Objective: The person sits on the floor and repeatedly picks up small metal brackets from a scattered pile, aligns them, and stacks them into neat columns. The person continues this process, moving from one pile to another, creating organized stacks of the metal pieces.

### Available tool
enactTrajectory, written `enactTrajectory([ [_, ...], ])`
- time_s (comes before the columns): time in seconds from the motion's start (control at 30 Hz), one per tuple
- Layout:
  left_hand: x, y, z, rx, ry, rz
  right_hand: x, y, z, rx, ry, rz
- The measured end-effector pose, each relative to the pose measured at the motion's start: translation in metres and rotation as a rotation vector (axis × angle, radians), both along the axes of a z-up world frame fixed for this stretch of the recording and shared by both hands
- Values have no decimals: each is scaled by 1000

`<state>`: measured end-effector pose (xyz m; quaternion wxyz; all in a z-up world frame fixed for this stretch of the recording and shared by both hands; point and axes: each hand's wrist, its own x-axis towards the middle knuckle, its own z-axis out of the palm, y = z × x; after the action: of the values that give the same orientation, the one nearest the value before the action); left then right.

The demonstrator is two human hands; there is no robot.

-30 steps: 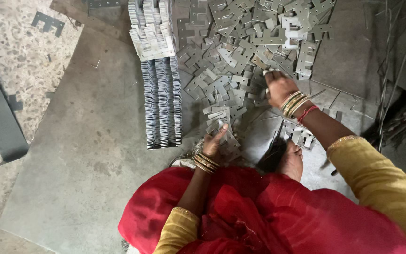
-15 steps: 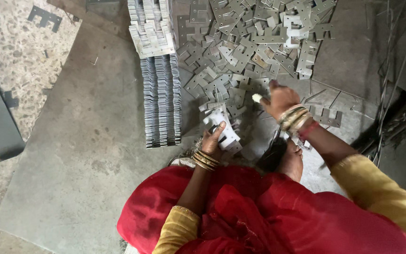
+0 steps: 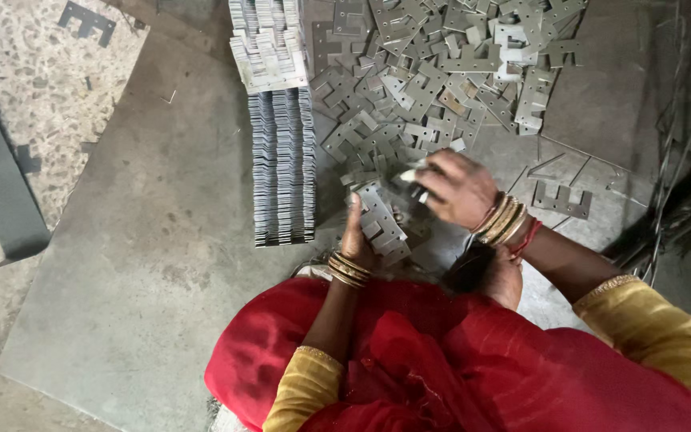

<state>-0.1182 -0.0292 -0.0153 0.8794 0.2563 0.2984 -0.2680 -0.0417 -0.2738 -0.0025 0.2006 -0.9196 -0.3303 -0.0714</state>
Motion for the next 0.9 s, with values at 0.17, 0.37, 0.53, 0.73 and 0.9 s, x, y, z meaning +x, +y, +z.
enactTrajectory([
  [0.17,-2,10,13,201,69,-53,22,40,-8,-270,290,-63],
  [0.37,-6,22,13,223,188,-7,17,58,-30,-591,233,95],
  [0.53,-12,26,5,158,17,86,-13,34,-5,-641,187,170],
  [0.73,-8,25,7,28,-54,8,-23,11,53,-166,-8,159],
  [0.9,-6,20,11,-43,23,-97,1,8,46,-183,118,-190],
])
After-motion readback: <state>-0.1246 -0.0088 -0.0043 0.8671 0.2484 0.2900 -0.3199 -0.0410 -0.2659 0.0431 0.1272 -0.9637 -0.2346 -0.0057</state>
